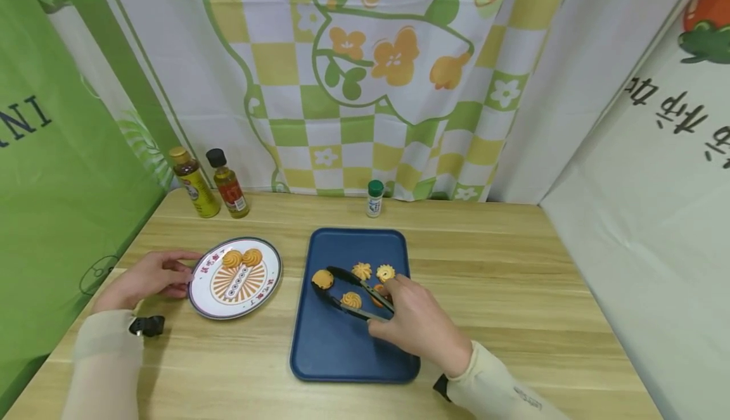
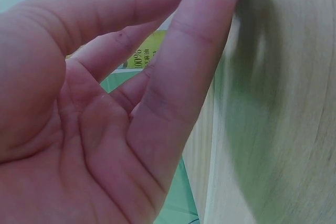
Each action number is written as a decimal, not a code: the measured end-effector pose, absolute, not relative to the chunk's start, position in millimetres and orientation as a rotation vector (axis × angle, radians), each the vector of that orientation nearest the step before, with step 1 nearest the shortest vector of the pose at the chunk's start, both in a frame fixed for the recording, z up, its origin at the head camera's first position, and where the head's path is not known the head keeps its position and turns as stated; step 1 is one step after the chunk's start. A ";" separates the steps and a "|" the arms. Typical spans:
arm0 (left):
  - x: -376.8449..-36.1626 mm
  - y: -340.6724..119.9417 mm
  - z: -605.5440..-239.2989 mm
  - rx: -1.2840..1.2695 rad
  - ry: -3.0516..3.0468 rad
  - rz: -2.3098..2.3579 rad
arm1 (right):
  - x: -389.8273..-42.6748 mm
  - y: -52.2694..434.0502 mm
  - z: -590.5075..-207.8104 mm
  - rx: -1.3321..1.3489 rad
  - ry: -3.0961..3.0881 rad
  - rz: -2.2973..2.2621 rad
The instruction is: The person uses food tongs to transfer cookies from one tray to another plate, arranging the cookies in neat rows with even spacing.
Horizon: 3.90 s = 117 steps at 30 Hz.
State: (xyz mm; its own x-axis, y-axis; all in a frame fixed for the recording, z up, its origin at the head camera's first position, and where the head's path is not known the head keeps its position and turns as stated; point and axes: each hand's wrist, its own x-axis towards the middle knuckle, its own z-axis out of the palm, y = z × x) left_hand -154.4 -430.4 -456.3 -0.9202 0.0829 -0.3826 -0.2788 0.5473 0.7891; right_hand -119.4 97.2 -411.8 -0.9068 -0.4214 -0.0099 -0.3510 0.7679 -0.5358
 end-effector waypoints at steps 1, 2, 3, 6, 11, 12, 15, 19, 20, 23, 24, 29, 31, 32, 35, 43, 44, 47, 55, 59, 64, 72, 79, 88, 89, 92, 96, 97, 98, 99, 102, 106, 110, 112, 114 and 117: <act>-154.4 -430.3 -455.9 -0.161 2.407 1.331 | -120.1 96.0 -411.2 -0.628 2.830 -0.824; -154.7 -430.6 -455.8 -0.160 2.408 1.331 | -121.0 94.6 -410.5 -0.634 2.826 -0.830; -155.2 -431.1 -455.9 -0.160 2.408 1.334 | -121.9 93.3 -409.9 -0.639 2.826 -0.833; -155.9 -431.9 -456.6 -0.163 2.411 1.330 | -124.1 89.7 -408.7 -0.649 2.826 -0.844; -157.2 -432.8 -456.8 -0.166 2.407 1.331 | -127.4 82.1 -408.4 -0.649 2.821 -0.854; -157.1 -432.8 -457.0 -0.171 2.404 1.335 | -128.1 80.3 -408.5 -0.659 2.820 -0.856; -156.5 -433.0 -457.5 -0.163 2.402 1.341 | -130.4 74.2 -409.0 -0.695 2.814 -0.870; -155.3 -433.1 -458.2 -0.171 2.403 1.344 | -133.6 61.9 -407.9 -0.735 2.779 -0.899; -155.0 -433.0 -458.1 -0.177 2.401 1.347 | -134.1 58.0 -406.9 -0.739 2.763 -0.908; -154.7 -432.4 -457.8 -0.187 2.392 1.358 | -135.6 45.3 -404.5 -0.760 2.728 -0.933; -154.7 -432.2 -457.6 -0.187 2.389 1.360 | -135.8 41.1 -403.8 -0.772 2.721 -0.939; -154.7 -431.9 -456.5 -0.191 2.390 1.351 | -136.3 19.5 -404.6 -0.816 2.720 -0.943; -154.8 -431.9 -456.8 -0.197 2.391 1.351 | -135.8 11.4 -405.9 -0.823 2.718 -0.938; -154.9 -432.1 -457.1 -0.190 2.395 1.345 | -135.6 7.5 -406.5 -0.830 2.717 -0.933; -154.7 -432.7 -456.2 -0.179 2.400 1.347 | -135.5 -5.3 -406.7 -0.872 2.706 -0.914; -151.9 -432.6 -452.9 -0.159 2.400 1.349 | -136.3 -38.1 -404.8 -1.010 2.741 -0.840; -151.8 -432.3 -452.4 -0.157 2.401 1.351 | -136.8 -41.8 -404.5 -1.030 2.747 -0.836; -152.1 -431.8 -452.1 -0.140 2.404 1.355 | -139.0 -52.3 -404.7 -1.079 2.757 -0.828; -153.6 -430.5 -452.4 -0.125 2.397 1.367 | -143.1 -70.0 -411.0 -1.075 2.740 -0.793; -153.8 -431.0 -453.0 -0.136 2.393 1.368 | -145.4 -74.9 -412.2 -1.082 2.748 -0.764; -152.7 -432.4 -455.1 -0.141 2.396 1.367 | -148.0 -81.0 -413.8 -1.100 2.743 -0.735; -153.0 -433.7 -454.9 -0.155 2.405 1.345 | -145.7 -88.7 -416.4 -1.048 2.760 -0.683; -154.1 -433.0 -454.0 -0.151 2.401 1.343 | -143.5 -90.0 -420.6 -1.037 2.791 -0.638; -154.6 -433.2 -454.4 -0.139 2.386 1.353 | -138.2 -81.2 -420.8 -1.106 2.831 -0.657; -155.0 -433.5 -455.0 -0.136 2.388 1.351 | -137.5 -79.6 -420.4 -1.102 2.831 -0.669; -155.9 -434.3 -456.6 -0.131 2.391 1.350 | -134.6 -73.6 -418.7 -1.095 2.826 -0.711; -156.5 -434.7 -457.6 -0.128 2.397 1.347 | -129.2 -63.5 -415.4 -1.086 2.807 -0.763; -156.5 -434.8 -457.7 -0.124 2.398 1.346 | -127.7 -60.8 -414.2 -1.083 2.800 -0.774; -156.4 -434.5 -457.6 -0.130 2.398 1.347 | -126.2 -58.0 -413.2 -1.083 2.792 -0.784; -156.3 -434.4 -457.7 -0.132 2.398 1.345 | -124.7 -55.2 -412.2 -1.083 2.788 -0.790; -156.1 -433.6 -457.8 -0.141 2.395 1.347 | -120.6 -46.6 -409.2 -1.081 2.785 -0.806; -154.3 -433.2 -455.9 -0.142 2.395 1.349 | -115.6 -34.4 -406.0 -1.076 2.787 -0.810; -153.6 -432.7 -454.7 -0.133 2.403 1.344 | -111.4 -19.1 -403.8 -1.032 2.775 -0.837; -153.8 -432.5 -455.0 -0.135 2.405 1.344 | -109.4 -10.7 -403.8 -1.009 2.776 -0.854; -153.9 -432.4 -455.7 -0.134 2.402 1.346 | -106.9 -2.3 -404.3 -0.990 2.786 -0.860; -154.3 -433.4 -455.5 -0.133 2.403 1.345 | -103.2 10.0 -405.6 -0.952 2.789 -0.870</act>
